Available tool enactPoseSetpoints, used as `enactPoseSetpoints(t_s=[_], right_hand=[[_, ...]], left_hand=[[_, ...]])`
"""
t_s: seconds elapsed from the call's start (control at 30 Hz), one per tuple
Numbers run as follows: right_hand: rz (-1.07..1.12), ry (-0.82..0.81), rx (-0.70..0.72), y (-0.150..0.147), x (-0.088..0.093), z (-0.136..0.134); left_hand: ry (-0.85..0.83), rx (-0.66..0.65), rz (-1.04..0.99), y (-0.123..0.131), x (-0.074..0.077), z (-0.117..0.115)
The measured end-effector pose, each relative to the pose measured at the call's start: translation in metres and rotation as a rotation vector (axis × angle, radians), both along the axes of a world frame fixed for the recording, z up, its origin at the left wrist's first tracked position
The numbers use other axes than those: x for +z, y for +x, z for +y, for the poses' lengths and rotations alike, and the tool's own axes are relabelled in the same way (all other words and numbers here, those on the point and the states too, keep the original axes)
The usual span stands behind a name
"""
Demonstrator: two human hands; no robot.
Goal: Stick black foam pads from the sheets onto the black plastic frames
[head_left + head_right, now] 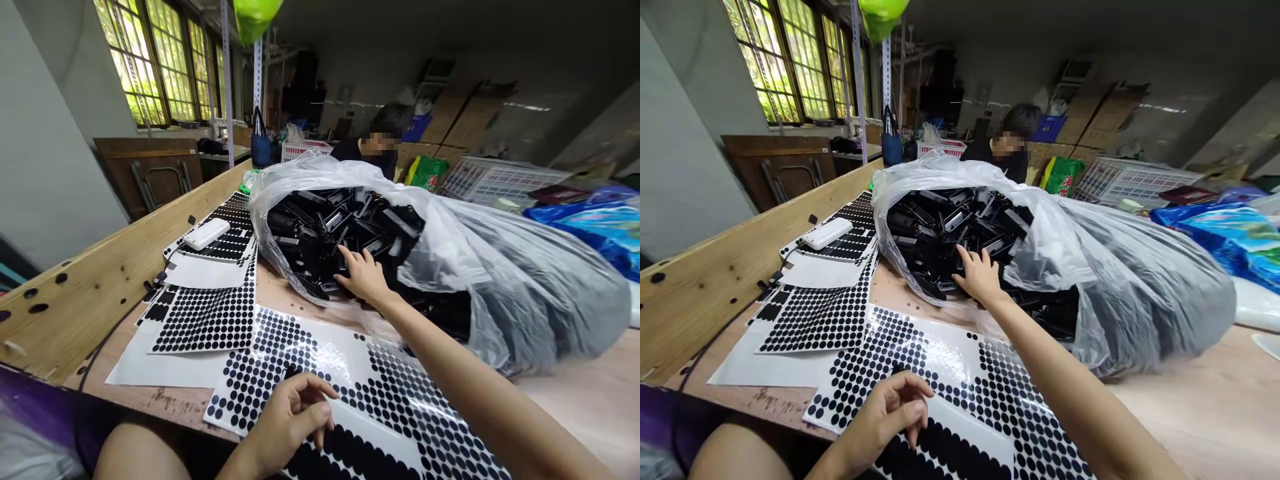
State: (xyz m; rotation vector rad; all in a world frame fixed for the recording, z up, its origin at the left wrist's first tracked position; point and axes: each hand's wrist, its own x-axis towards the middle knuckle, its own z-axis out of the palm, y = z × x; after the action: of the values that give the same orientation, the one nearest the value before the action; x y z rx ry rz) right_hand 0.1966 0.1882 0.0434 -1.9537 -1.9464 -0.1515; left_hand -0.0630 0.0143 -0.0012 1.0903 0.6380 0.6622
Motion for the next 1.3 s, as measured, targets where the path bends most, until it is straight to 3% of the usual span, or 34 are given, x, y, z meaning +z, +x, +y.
enactPoseSetpoints(t_s=[0.1,0.3,0.43,0.57,0.67,0.77,0.83,0.93,1.03,1.1,1.2,1.3], right_hand=[[-0.032,0.042,0.024,0.002,-0.016,-0.016],[-0.003,0.102,0.038,0.027,-0.034,-0.093],[0.084,0.129,-0.078,0.051,-0.032,-0.118],[0.234,0.143,-0.145,0.053,-0.015,-0.131],[0.364,0.197,-0.164,0.036,0.007,-0.147],[0.684,0.132,-0.065,0.000,0.020,-0.169],[0.878,-0.003,0.051,-0.030,0.021,-0.183],[0.963,-0.141,0.165,-0.070,0.016,-0.200],[1.046,-0.301,0.258,-0.086,0.010,-0.202],[1.025,-0.320,0.239,-0.084,0.004,-0.196],[0.688,-0.233,0.188,-0.077,-0.011,-0.186],[0.429,-0.259,0.276,-0.078,-0.028,-0.181]], left_hand=[[-0.011,0.022,-0.012,-0.001,-0.002,-0.001],[-0.012,0.023,-0.006,-0.002,0.003,-0.001],[-0.002,0.027,-0.002,-0.001,0.007,-0.001],[-0.009,0.035,-0.038,-0.001,0.004,0.000],[-0.042,0.060,-0.079,-0.001,0.003,0.001],[-0.099,0.128,-0.133,0.001,0.003,0.001],[-0.115,0.163,-0.185,0.003,0.002,0.000],[-0.089,0.164,-0.226,0.006,-0.003,-0.002],[-0.171,0.247,-0.220,0.006,-0.006,-0.002],[-0.242,0.303,-0.269,0.004,-0.004,-0.001],[-0.374,0.373,-0.414,0.001,0.001,0.003],[-0.523,0.456,-0.532,-0.001,0.007,0.008]])
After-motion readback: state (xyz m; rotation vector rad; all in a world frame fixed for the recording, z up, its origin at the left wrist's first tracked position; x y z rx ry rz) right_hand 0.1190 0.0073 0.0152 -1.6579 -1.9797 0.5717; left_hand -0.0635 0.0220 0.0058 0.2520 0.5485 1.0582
